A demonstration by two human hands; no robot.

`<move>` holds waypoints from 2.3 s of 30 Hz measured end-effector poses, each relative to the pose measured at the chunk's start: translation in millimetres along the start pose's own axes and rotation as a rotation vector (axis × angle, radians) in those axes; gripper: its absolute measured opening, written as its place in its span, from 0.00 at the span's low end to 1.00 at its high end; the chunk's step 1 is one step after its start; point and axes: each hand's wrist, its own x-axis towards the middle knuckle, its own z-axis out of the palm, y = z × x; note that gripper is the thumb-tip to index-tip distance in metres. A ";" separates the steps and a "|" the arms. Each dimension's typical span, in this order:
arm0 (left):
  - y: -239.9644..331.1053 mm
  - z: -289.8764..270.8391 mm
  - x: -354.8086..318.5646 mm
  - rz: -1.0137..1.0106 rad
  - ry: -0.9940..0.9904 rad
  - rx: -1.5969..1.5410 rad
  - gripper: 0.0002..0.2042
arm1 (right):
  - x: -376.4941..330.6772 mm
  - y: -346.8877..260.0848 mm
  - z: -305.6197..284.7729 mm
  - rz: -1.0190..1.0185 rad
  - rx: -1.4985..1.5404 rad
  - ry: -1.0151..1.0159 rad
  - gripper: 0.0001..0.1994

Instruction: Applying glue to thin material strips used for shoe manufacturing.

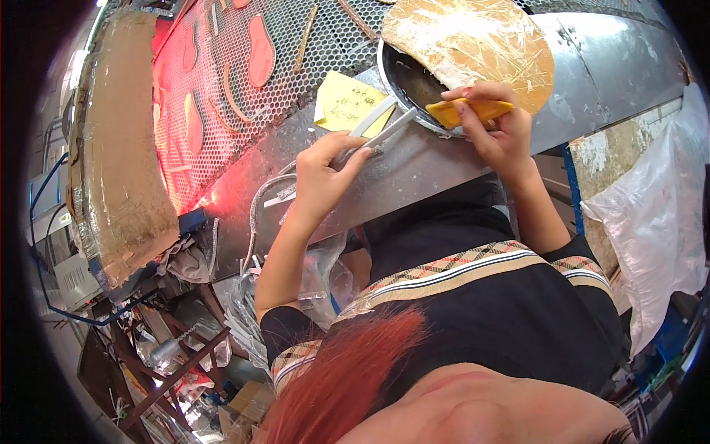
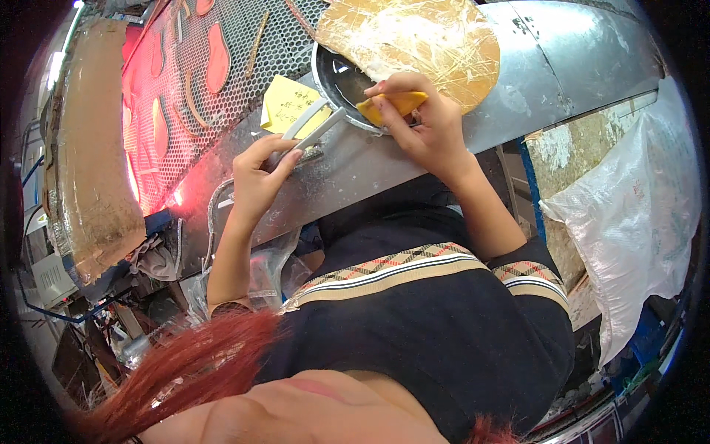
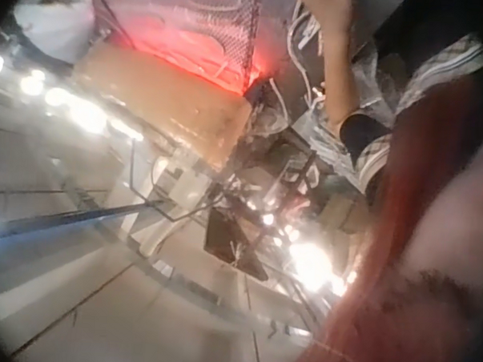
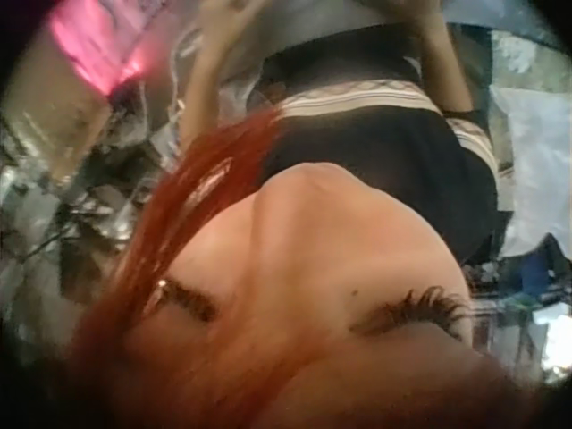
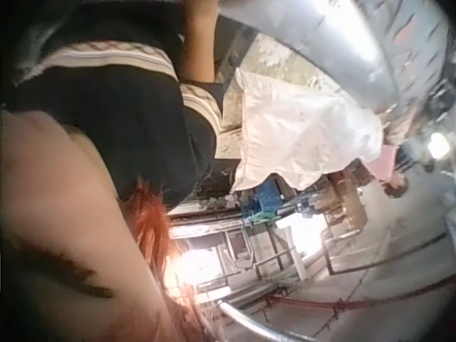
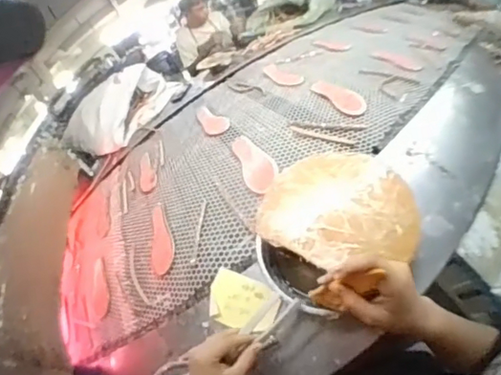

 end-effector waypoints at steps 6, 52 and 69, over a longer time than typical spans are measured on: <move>0.6 1.1 2.1 0.031 0.001 0.025 0.07 | 7.2 -1.2 22.1 -0.248 0.099 0.092 0.12; -2.3 41.5 38.8 -0.313 0.608 -1.573 0.08 | 8.3 5.2 8.0 -0.149 -0.128 -0.020 0.09; 15.3 63.2 41.2 0.037 0.835 -1.231 0.08 | 18.2 8.4 16.7 -0.153 -0.385 -0.051 0.07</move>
